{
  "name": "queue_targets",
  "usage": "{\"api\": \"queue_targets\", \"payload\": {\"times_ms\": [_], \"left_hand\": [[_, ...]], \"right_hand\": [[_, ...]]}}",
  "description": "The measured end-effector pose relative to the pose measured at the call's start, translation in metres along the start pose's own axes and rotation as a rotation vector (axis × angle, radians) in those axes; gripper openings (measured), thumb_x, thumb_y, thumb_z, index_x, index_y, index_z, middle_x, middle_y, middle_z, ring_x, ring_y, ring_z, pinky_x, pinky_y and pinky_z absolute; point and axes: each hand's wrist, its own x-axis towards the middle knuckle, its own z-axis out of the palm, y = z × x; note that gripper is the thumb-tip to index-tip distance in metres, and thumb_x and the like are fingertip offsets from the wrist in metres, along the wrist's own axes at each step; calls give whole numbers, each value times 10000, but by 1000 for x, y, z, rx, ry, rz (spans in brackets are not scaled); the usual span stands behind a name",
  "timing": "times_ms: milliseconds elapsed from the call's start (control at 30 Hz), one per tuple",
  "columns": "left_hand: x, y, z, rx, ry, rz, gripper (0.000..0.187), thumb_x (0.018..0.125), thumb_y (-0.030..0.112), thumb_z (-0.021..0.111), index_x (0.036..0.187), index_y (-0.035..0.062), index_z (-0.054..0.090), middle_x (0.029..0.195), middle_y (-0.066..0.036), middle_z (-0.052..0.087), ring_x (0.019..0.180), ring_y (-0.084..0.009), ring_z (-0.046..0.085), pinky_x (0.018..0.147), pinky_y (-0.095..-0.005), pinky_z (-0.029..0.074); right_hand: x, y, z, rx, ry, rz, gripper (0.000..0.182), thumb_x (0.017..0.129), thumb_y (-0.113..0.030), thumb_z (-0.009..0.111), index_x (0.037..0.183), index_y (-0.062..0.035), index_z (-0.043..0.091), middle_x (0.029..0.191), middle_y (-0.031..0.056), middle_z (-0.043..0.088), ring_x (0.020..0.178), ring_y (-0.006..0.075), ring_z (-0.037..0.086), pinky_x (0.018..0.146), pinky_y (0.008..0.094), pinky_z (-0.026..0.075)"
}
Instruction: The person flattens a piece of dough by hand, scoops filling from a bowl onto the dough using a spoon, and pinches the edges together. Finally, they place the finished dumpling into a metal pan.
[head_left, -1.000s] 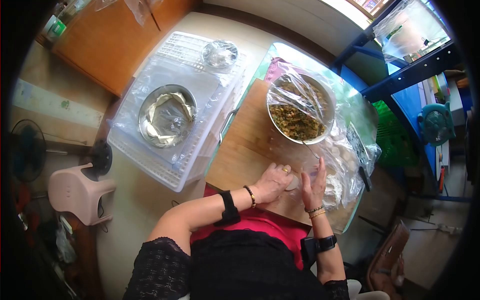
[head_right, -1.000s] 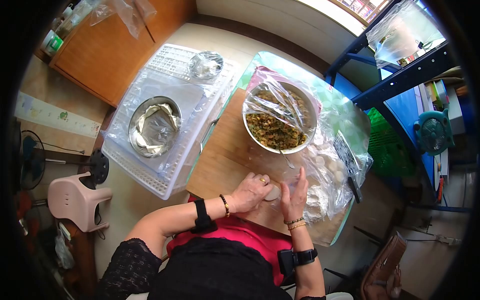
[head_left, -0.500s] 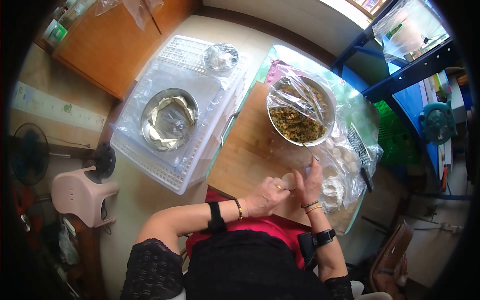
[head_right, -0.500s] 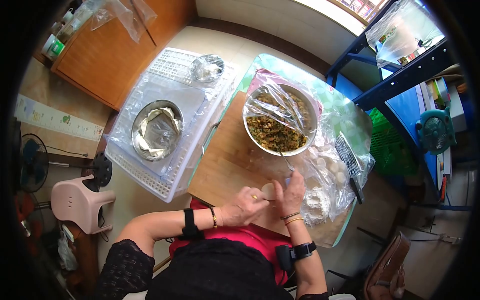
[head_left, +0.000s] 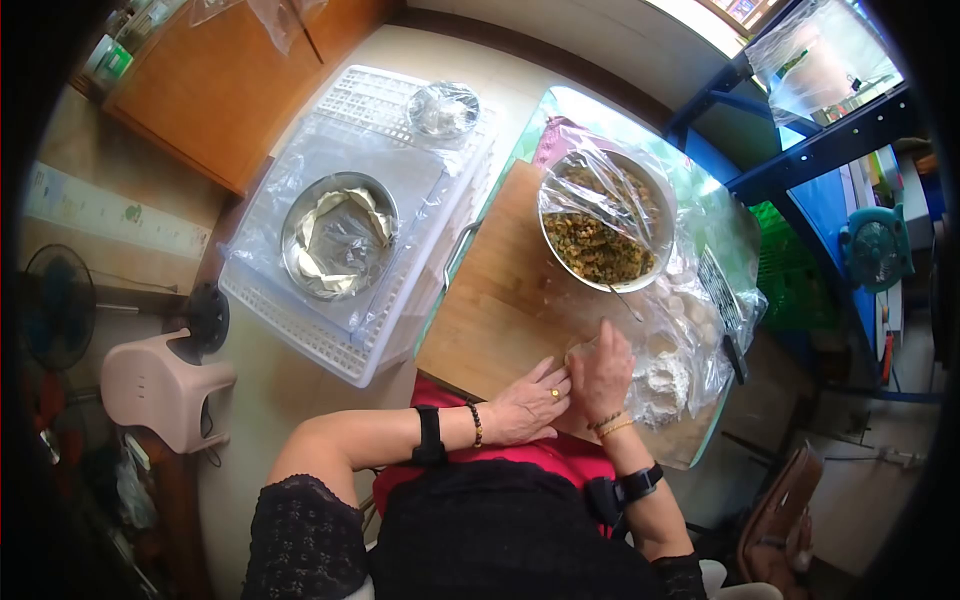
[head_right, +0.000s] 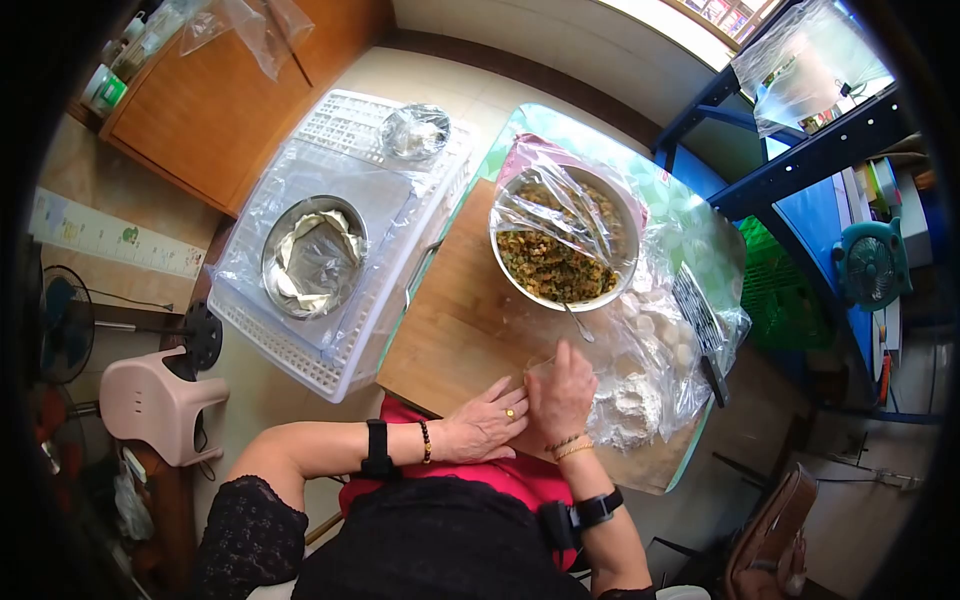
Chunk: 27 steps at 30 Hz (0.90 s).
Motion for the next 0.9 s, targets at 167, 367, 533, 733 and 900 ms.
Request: {"api": "queue_targets", "payload": {"times_ms": [167, 367, 533, 733, 900], "left_hand": [[6, -1, 10, -101, 257, -35, 698, 790, 400, 705, 1283, -36, 472, 1364, -240, 411, 1352, -384, 327, 1132, -541, 243], [29, -6, 12, -143, 388, -158, 743, 758, 376, 737, 1302, -39, 449, 1402, -264, 369, 1345, -427, 319, 1126, -514, 266], [45, -8, 23, -119, 323, 8, 735, 795, 420, 695, 1321, -28, 444, 1457, -261, 329, 1371, -408, 308, 1135, -505, 257], [49, -4, 28, -45, 213, 198, 717, 825, 455, 653, 1347, 13, 439, 1494, -238, 302, 1396, -382, 292, 1139, -530, 243], [24, -23, 3, -44, 221, 145, 702, 831, 432, 658, 1355, 25, 429, 1494, -238, 297, 1398, -389, 287, 1142, -546, 233]], "right_hand": [[16, 42, 8, 259, 50, 276, 757, 792, -228, 729, 1412, 3, 361, 1170, 207, 540, 1057, 369, 531, 908, 438, 433], [3, 27, -26, 348, 171, 319, 737, 827, -128, 702, 1459, -33, 333, 1170, 168, 538, 995, 278, 544, 904, 365, 450], [-22, 36, -56, 513, 220, 481, 694, 882, -81, 663, 1474, -24, 305, 1201, 109, 504, 1090, 210, 501, 955, 317, 415], [-47, 39, -69, 464, 206, 480, 716, 878, -133, 676, 1479, -22, 303, 1243, 142, 524, 1115, 243, 518, 962, 340, 429], [-43, 24, -62, 414, 124, 348, 740, 827, -122, 702, 1455, -5, 328, 1267, 215, 518, 1156, 341, 521, 977, 408, 426]]}}
